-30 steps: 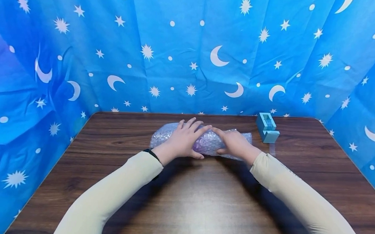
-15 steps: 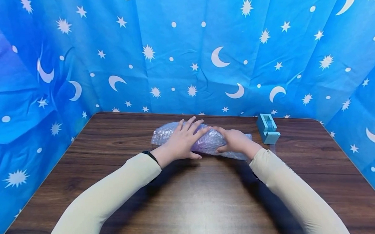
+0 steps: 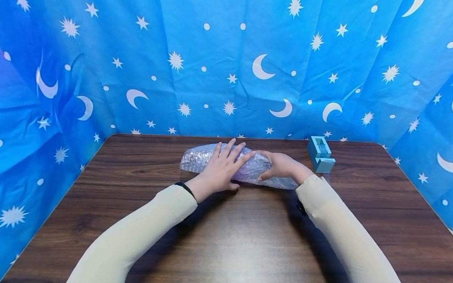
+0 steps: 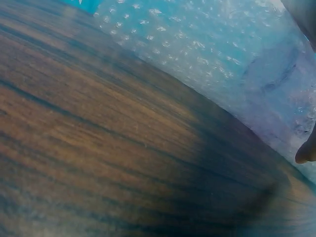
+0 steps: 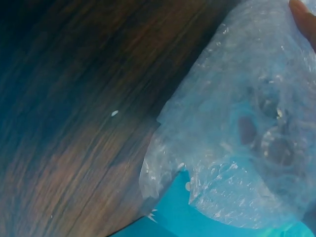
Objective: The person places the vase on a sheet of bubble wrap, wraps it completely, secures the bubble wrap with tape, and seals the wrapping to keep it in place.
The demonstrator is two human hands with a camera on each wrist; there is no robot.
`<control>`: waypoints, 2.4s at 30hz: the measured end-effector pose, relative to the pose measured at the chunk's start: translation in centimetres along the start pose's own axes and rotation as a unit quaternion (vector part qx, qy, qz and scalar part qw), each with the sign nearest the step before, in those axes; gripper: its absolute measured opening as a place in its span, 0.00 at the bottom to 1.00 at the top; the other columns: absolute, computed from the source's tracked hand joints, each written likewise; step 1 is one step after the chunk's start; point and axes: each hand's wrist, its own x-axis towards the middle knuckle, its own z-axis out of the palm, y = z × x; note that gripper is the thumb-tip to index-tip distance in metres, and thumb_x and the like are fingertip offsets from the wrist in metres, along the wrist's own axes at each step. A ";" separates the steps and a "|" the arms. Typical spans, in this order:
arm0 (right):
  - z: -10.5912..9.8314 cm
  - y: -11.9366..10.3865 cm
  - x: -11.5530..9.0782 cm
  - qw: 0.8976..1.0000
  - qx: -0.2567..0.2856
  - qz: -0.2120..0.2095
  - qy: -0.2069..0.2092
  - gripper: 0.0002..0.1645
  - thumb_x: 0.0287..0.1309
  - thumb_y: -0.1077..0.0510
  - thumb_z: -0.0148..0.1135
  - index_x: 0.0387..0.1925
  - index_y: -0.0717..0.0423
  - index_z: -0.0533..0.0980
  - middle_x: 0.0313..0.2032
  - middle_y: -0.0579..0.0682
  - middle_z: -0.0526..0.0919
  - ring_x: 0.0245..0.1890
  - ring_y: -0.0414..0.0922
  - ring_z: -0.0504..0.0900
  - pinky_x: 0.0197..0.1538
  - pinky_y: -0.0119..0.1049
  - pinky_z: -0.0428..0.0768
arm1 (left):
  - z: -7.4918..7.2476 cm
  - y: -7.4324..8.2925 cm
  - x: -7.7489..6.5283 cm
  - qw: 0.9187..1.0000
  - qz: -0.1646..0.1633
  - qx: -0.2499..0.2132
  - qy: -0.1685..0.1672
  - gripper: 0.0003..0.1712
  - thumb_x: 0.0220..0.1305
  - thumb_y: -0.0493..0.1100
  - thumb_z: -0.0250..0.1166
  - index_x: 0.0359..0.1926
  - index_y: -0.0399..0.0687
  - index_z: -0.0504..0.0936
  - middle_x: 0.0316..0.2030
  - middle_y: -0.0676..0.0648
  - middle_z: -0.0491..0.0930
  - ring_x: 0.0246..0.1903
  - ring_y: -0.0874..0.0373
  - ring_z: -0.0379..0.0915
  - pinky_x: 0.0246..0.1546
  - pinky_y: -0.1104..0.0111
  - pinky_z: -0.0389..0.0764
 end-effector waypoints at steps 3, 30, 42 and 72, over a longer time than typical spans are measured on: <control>-0.3 0.2 0.3 0.999 0.030 0.008 -0.019 0.53 0.58 0.51 0.75 0.79 0.50 0.57 0.70 0.63 0.72 0.68 0.62 0.74 0.72 0.63 0.70 | 0.0 -0.1 0.1 1.000 0.004 0.017 -0.006 0.65 0.53 0.66 0.76 0.82 0.60 0.47 0.80 0.38 0.52 0.81 0.35 0.42 0.77 0.36 0.54; -2.4 1.3 2.3 0.987 0.075 0.061 -0.129 0.56 0.61 0.40 0.70 0.80 0.50 0.51 0.76 0.59 0.63 0.74 0.60 0.63 0.77 0.66 0.60 | 0.7 -1.4 2.9 0.998 0.006 0.061 -0.025 0.61 0.51 0.63 0.79 0.79 0.51 0.56 0.74 0.39 0.65 0.72 0.39 0.65 0.73 0.38 0.64; -2.5 1.5 2.3 0.995 0.025 0.037 -0.087 0.57 0.61 0.40 0.70 0.80 0.55 0.51 0.78 0.62 0.60 0.77 0.62 0.60 0.78 0.65 0.59 | -0.1 -1.3 4.1 0.997 -0.023 -0.018 -0.071 0.59 0.50 0.57 0.81 0.78 0.53 0.58 0.77 0.40 0.61 0.75 0.39 0.60 0.76 0.39 0.60; 1.3 -1.0 -7.2 0.952 -0.229 -0.094 0.182 0.61 0.53 0.40 0.77 0.78 0.57 0.55 0.78 0.64 0.59 0.76 0.67 0.62 0.68 0.74 0.66 | -2.4 -0.3 3.9 0.987 -0.021 -0.056 -0.147 0.62 0.48 0.58 0.82 0.79 0.53 0.58 0.75 0.42 0.65 0.71 0.41 0.68 0.74 0.41 0.65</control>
